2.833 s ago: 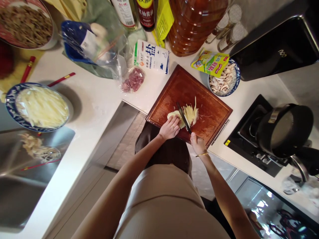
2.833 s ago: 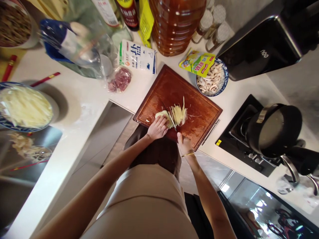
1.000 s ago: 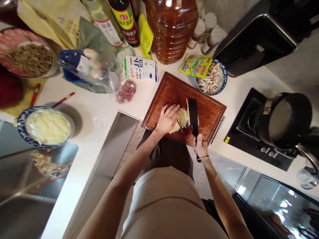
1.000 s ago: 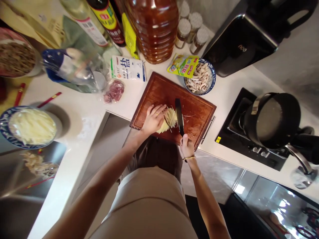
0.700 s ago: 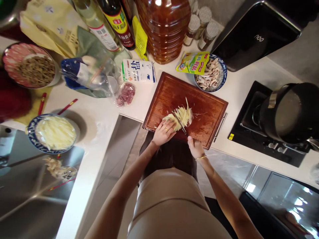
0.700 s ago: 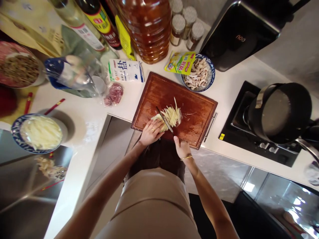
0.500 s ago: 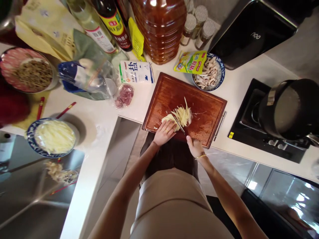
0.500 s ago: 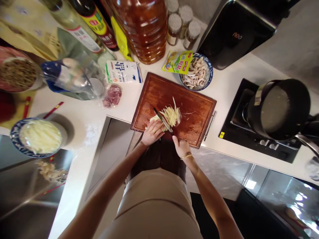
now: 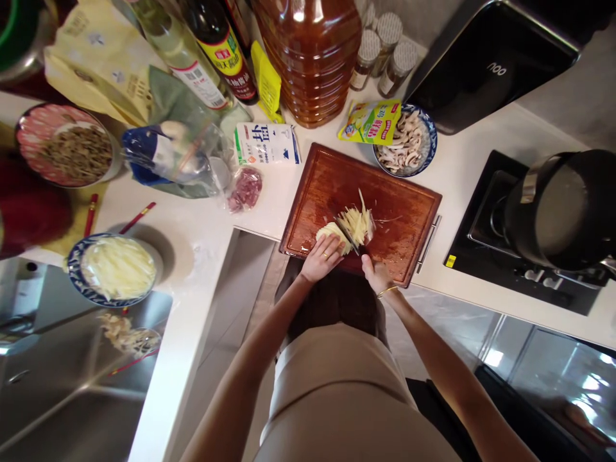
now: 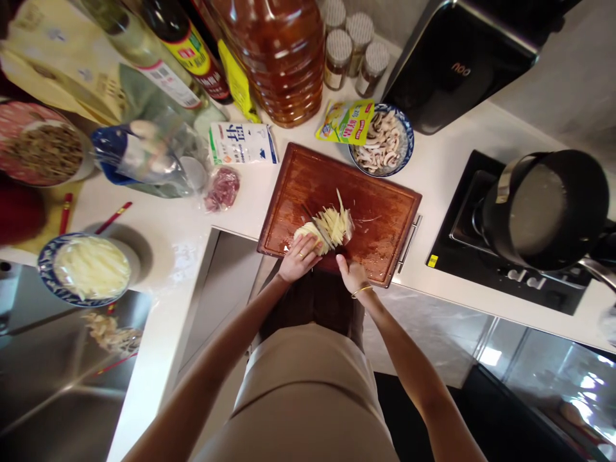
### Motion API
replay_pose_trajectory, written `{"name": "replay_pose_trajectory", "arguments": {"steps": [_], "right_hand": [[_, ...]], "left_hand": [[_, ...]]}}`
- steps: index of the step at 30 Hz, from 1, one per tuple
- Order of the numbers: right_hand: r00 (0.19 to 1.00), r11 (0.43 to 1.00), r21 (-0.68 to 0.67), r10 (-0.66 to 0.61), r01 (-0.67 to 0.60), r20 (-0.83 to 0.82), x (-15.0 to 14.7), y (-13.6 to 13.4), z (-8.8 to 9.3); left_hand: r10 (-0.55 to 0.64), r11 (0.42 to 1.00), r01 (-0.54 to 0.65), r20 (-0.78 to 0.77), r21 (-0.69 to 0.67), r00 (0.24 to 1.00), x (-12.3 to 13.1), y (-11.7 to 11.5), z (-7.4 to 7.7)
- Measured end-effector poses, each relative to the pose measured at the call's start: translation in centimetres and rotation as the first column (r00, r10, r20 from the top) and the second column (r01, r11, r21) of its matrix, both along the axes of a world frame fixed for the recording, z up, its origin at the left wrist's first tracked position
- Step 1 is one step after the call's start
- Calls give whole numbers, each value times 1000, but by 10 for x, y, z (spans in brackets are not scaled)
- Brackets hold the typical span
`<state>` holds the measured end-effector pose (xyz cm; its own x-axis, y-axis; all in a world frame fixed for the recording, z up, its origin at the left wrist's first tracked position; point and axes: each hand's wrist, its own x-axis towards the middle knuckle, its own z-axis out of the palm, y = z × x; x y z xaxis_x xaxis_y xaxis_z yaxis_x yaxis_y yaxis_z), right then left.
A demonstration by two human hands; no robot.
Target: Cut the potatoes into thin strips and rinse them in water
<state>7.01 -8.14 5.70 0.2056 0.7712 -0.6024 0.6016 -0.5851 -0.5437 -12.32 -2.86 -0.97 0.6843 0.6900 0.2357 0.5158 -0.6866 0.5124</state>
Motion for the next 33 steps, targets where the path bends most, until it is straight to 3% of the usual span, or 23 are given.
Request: {"name": "replay_pose_trajectory", "arguments": {"steps": [3,9,13,18,22,27,33], "right_hand": [[997,999,-40,0,-4,-82,4,-1,5],[999,999,-22,47,-47,12,5,-4,26],[997,996,-43,78,-76,31,1,-5,31],[995,993,-72,92,-90,34,3,-5,29],[996,989,-115,94,-94,-5,3,-1,17],[998,998,-19,58,-58,35,-3,3,1],[999,1000,-12,-9,9,-46,-4,0,16]], "left_hand": [[2,1000,-2,7,-15,1000,0,0,1],[8,1000,-8,1,0,1000,1,-1,-1],[2,1000,-2,-15,-1,1000,1,-1,-2],[2,1000,-2,-23,-29,1000,2,-1,-1],[3,1000,-4,-35,-20,999,3,0,1],[-4,1000,4,-40,-7,999,3,0,0],[-14,999,13,-19,-47,1000,1,0,-1]]}}
